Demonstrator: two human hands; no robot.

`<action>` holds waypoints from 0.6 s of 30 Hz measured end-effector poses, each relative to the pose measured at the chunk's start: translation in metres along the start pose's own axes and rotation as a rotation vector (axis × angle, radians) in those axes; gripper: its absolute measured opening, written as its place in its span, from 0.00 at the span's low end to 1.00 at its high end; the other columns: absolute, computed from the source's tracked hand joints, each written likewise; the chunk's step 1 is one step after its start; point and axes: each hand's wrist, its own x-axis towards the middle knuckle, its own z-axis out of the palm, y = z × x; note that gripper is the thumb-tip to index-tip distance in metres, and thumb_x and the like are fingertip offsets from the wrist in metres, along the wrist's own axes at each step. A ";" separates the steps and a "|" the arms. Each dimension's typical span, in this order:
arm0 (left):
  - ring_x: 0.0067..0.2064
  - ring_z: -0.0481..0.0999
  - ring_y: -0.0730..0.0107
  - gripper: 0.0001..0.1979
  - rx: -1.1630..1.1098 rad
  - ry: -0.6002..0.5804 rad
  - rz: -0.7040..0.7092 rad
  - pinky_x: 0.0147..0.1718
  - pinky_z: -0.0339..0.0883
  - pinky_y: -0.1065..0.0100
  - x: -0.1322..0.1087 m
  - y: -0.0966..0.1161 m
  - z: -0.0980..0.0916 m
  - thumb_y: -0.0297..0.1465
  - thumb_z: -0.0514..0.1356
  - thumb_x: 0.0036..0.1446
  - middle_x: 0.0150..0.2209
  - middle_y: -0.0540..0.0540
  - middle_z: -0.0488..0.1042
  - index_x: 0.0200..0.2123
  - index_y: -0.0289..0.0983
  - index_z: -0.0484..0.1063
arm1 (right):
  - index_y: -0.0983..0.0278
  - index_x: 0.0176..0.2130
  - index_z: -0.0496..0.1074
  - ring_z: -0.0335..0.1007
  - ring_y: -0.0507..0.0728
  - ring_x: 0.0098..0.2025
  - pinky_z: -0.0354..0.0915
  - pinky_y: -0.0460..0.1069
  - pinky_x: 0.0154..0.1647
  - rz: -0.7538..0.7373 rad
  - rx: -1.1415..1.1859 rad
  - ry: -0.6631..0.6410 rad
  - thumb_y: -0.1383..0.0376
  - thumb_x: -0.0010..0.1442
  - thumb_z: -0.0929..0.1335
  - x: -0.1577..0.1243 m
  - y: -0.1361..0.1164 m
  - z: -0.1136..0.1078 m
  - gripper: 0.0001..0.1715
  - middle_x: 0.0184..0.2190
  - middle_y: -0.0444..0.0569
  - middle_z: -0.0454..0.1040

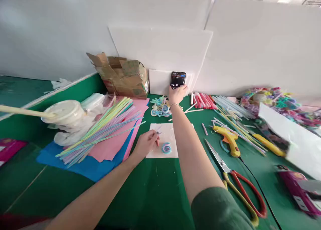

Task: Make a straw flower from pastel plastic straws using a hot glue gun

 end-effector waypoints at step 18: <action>0.23 0.69 0.71 0.13 0.030 0.032 0.052 0.25 0.58 0.71 -0.002 0.000 0.001 0.33 0.49 0.56 0.17 0.52 0.71 0.20 0.39 0.63 | 0.80 0.63 0.43 0.48 0.71 0.64 0.58 0.60 0.58 0.053 -0.004 -0.142 0.64 0.50 0.72 -0.006 -0.008 -0.014 0.53 0.62 0.75 0.50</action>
